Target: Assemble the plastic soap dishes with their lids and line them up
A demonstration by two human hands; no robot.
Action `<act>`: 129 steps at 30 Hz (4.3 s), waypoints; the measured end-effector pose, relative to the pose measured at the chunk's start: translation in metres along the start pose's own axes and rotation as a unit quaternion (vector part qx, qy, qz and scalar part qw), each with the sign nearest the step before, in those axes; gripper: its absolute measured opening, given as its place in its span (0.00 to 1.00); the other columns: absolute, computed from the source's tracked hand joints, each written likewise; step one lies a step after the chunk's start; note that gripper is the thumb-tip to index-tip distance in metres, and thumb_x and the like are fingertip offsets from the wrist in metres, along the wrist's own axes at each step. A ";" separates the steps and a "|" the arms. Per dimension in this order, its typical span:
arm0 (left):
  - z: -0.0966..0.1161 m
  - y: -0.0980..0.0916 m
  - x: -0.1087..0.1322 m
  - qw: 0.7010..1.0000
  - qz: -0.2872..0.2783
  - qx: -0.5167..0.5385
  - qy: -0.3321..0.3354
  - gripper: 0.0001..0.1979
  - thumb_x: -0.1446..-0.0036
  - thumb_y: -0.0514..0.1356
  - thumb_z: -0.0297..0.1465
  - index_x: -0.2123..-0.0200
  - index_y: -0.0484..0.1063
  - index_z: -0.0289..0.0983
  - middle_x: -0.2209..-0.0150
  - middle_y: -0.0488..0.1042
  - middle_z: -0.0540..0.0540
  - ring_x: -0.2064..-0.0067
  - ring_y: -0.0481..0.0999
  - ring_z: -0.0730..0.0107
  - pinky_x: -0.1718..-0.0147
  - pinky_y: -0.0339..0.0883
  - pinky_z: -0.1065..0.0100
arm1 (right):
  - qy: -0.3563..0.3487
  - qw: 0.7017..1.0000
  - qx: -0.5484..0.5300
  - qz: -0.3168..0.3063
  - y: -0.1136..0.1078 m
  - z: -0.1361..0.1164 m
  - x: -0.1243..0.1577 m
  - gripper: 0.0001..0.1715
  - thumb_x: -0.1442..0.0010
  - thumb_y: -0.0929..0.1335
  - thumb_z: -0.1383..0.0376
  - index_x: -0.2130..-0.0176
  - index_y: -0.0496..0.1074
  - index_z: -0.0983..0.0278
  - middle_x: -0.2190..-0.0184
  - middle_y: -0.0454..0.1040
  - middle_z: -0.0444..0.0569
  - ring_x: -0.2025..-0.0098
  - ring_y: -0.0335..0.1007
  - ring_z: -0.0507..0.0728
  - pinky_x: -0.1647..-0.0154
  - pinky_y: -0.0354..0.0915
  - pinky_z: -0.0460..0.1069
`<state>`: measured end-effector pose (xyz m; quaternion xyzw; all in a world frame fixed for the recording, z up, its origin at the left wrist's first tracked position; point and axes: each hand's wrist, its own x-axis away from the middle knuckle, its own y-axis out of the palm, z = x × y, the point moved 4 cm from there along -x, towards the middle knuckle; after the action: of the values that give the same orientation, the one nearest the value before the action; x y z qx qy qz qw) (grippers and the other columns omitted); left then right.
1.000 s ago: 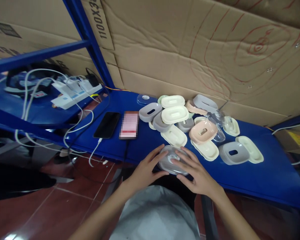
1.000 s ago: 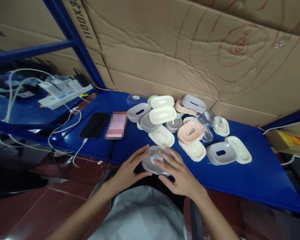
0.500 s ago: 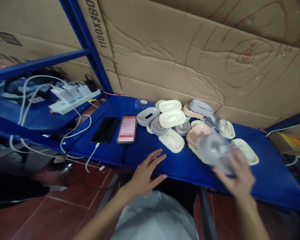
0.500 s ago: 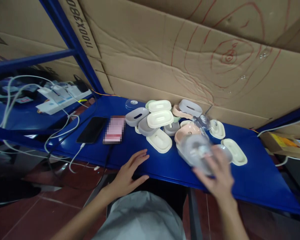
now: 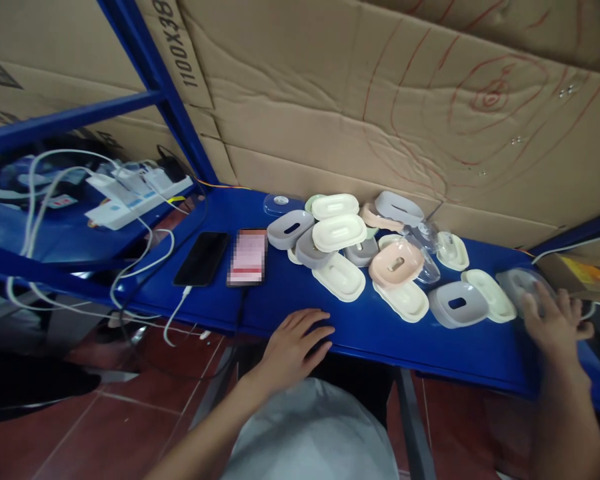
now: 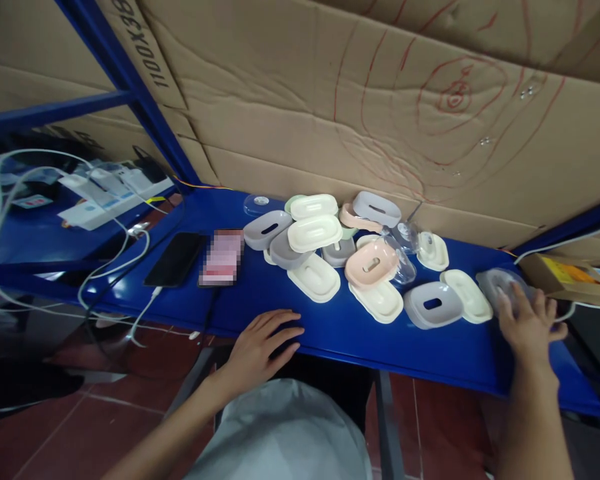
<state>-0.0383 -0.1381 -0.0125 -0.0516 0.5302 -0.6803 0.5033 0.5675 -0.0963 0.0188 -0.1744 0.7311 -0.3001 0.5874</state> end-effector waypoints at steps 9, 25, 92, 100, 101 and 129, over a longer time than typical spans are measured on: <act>0.002 -0.004 0.001 1.000 -0.015 0.005 0.001 0.12 0.28 0.61 0.30 0.44 0.78 0.42 0.40 0.77 0.42 0.40 0.76 0.56 0.41 0.73 0.52 | -0.182 0.972 -0.038 -0.141 -0.058 -0.154 0.080 0.27 0.25 0.62 0.46 0.43 0.79 0.58 0.48 0.82 0.56 0.48 0.78 0.68 0.41 0.61 0.64; 0.075 0.068 -0.096 0.970 -0.111 -0.050 0.208 0.10 0.30 0.58 0.23 0.50 0.77 0.37 0.56 0.78 0.42 0.50 0.77 0.58 0.41 0.65 0.49 | -0.186 0.961 -0.102 -0.177 -0.106 -0.179 0.130 0.22 0.24 0.63 0.52 0.42 0.76 0.59 0.49 0.83 0.54 0.50 0.80 0.66 0.43 0.60 0.62; -0.014 -0.009 0.005 0.979 -0.031 0.171 -0.109 0.42 0.37 0.72 0.35 0.26 0.55 0.51 0.28 0.65 0.40 0.28 0.69 0.50 0.30 0.67 0.43 | -0.353 0.818 -0.336 -0.306 -0.078 -0.339 0.134 0.34 0.27 0.68 0.62 0.26 0.63 0.51 0.26 0.61 0.54 0.22 0.51 0.69 0.29 0.66 0.68; -0.018 -0.010 0.005 0.983 -0.028 0.151 -0.099 0.45 0.40 0.74 0.36 0.26 0.56 0.49 0.28 0.65 0.39 0.27 0.68 0.51 0.30 0.66 0.44 | -0.349 0.820 -0.344 -0.296 -0.073 -0.344 0.133 0.34 0.26 0.68 0.61 0.26 0.61 0.50 0.28 0.63 0.56 0.23 0.53 0.68 0.29 0.66 0.68; -0.017 -0.010 0.005 0.984 -0.030 0.144 -0.098 0.45 0.39 0.74 0.36 0.26 0.55 0.49 0.28 0.66 0.39 0.28 0.68 0.50 0.31 0.67 0.44 | -0.346 0.819 -0.345 -0.301 -0.072 -0.343 0.133 0.34 0.26 0.67 0.62 0.25 0.60 0.50 0.28 0.62 0.55 0.22 0.52 0.67 0.28 0.66 0.68; -0.011 -0.013 -0.012 0.999 -0.045 0.011 -0.026 0.28 0.26 0.60 0.36 0.27 0.60 0.45 0.26 0.61 0.38 0.26 0.63 0.48 0.30 0.64 0.42 | -0.061 0.980 -0.123 -0.142 -0.126 -0.144 0.167 0.37 0.32 0.73 0.52 0.28 0.66 0.48 0.28 0.66 0.53 0.34 0.72 0.76 0.35 0.71 0.70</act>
<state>-0.0474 -0.1225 -0.0011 -0.0878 0.5060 -0.7069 0.4864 0.3751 -0.2600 -0.0072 -0.3650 0.6933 -0.2771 0.5561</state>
